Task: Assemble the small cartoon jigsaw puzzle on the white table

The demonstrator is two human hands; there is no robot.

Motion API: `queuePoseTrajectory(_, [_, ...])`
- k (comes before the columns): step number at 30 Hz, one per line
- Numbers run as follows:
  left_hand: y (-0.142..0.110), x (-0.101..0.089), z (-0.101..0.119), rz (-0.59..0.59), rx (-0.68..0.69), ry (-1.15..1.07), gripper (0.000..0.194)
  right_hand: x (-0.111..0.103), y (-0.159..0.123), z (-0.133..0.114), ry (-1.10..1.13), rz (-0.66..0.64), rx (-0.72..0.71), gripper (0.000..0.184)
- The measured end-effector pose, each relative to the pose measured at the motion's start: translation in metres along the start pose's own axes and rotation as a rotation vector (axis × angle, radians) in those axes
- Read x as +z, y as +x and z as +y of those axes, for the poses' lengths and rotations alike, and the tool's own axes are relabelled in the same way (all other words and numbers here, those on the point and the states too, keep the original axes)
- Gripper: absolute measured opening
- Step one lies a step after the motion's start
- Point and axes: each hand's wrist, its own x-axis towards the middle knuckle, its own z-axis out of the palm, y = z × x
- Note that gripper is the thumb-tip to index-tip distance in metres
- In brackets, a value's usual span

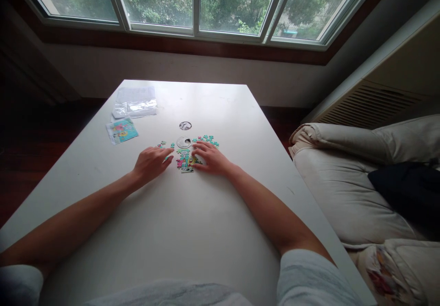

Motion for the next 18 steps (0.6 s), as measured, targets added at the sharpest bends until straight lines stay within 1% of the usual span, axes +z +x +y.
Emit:
queuePoseTrajectory(4, [0.007,0.006,-0.015,0.002,-0.105,-0.009,0.034,0.001,-0.001,0.001,-0.001,-0.004,0.003,0.035])
queuePoseTrajectory(8, [0.011,0.01,-0.022,0.006,-0.134,-0.095,0.032,0.002,-0.001,0.002,-0.003,-0.004,0.004,0.035])
queuePoseTrajectory(12, [0.011,0.01,-0.024,0.002,-0.114,-0.192,0.028,0.002,-0.001,0.001,0.007,0.001,0.005,0.035])
queuePoseTrajectory(18, [0.009,0.008,-0.022,0.004,-0.008,-0.283,0.03,0.0,-0.001,0.001,0.013,-0.01,0.011,0.036])
